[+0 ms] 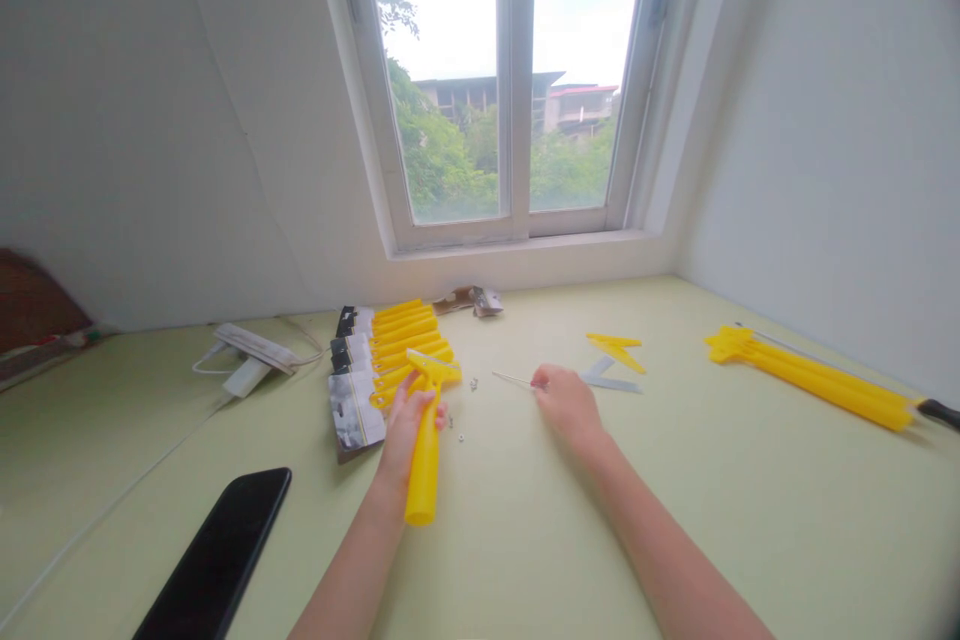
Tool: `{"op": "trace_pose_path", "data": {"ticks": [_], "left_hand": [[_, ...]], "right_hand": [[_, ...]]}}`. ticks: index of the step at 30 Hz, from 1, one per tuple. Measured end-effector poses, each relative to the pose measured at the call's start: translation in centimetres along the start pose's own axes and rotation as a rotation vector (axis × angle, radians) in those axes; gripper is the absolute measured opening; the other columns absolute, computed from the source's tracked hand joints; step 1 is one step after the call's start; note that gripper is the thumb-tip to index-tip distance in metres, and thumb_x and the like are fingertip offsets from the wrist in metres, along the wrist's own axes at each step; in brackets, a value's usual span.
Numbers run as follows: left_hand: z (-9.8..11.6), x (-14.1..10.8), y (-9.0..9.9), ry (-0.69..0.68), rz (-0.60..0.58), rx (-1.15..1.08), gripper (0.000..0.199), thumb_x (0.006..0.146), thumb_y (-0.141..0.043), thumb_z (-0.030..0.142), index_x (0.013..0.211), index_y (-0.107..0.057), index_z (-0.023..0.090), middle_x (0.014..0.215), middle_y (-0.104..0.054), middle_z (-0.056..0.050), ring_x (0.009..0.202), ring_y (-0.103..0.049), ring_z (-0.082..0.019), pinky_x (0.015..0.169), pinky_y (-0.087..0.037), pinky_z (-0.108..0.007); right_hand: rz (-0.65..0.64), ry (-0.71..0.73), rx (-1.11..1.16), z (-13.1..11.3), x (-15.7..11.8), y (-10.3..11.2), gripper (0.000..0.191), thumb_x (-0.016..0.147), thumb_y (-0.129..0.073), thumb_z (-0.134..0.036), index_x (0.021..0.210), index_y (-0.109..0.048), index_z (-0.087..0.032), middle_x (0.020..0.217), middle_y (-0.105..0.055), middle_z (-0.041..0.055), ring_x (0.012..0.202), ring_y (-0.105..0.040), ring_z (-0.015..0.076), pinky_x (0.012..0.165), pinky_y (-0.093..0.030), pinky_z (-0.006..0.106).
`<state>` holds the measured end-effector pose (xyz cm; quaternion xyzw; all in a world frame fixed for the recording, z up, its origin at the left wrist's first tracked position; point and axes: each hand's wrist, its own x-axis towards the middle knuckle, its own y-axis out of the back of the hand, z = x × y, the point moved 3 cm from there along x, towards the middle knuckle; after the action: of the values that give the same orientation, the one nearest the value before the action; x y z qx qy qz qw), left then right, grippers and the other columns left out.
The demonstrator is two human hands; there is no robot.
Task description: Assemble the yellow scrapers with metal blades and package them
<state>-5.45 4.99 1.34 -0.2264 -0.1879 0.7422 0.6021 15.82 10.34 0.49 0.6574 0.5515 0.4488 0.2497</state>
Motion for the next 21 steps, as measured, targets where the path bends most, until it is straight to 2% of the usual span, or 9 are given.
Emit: {"op": "trace_pose_path", "data": {"ticks": [3,7,10,14,18,21], "left_hand": [[0.0,-0.1,-0.1,-0.003,-0.015,-0.003,0.055,0.061,-0.058,0.014,0.112,-0.039,0.024,0.079,-0.054,0.0,0.046,-0.047,-0.004,0.04,-0.035,-0.014],[0.1,-0.4,-0.4,-0.021,-0.028,-0.001,0.056,0.061,-0.057,0.014,0.113,-0.039,0.024,0.079,-0.054,0.001,0.045,-0.047,-0.004,0.04,-0.035,-0.015],[0.1,-0.5,-0.6,-0.048,-0.039,0.008,0.055,0.062,-0.057,0.013,0.113,-0.039,0.024,0.077,-0.054,0.002,0.046,-0.048,-0.004,0.041,-0.037,-0.015],[-0.1,-0.4,-0.6,-0.037,-0.029,0.019,0.056,0.061,-0.057,0.013,0.113,-0.039,0.024,0.076,-0.053,0.003,0.046,-0.048,-0.004,0.041,-0.036,-0.016],[-0.3,-0.3,-0.6,-0.021,-0.033,0.015,0.055,0.062,-0.057,0.014,0.112,-0.039,0.025,0.078,-0.053,0.003,0.045,-0.047,-0.004,0.041,-0.036,-0.016],[-0.3,-0.3,-0.6,-0.018,-0.048,0.012,0.055,0.062,-0.057,0.015,0.113,-0.039,0.025,0.078,-0.053,0.003,0.046,-0.047,-0.004,0.042,-0.036,-0.016]], "right_hand": [[0.035,0.055,-0.056,-1.2,-0.5,-0.6,0.022,0.069,-0.047,-0.008,0.081,-0.063,-0.016,0.085,-0.062,0.0113,0.085,-0.052,0.0228,0.074,-0.034,0.033],[0.003,0.314,-0.06,-4.2,-1.1,-2.3,0.025,0.077,-0.045,-0.011,0.096,-0.059,-0.019,0.098,-0.058,0.0083,0.095,-0.046,0.0211,0.082,-0.029,0.032],[-0.054,0.448,-0.075,-6.0,-1.3,-3.9,0.026,0.08,-0.043,-0.013,0.101,-0.056,-0.022,0.096,-0.058,0.0067,0.093,-0.046,0.0195,0.08,-0.03,0.03],[-0.068,0.45,-0.098,-6.8,-0.9,-5.0,0.022,0.083,-0.041,-0.015,0.098,-0.057,-0.021,0.089,-0.058,0.0061,0.088,-0.048,0.0185,0.077,-0.031,0.029],[-0.063,0.437,-0.104,-6.7,-0.5,-5.1,0.02,0.084,-0.04,-0.016,0.078,-0.059,-0.018,0.081,-0.058,0.0062,0.081,-0.049,0.018,0.072,-0.031,0.028],[-0.065,0.429,-0.088,-6.5,-0.5,-5.0,0.022,0.084,-0.04,-0.015,0.071,-0.058,-0.018,0.077,-0.057,0.0056,0.077,-0.049,0.0171,0.071,-0.032,0.028]]}}
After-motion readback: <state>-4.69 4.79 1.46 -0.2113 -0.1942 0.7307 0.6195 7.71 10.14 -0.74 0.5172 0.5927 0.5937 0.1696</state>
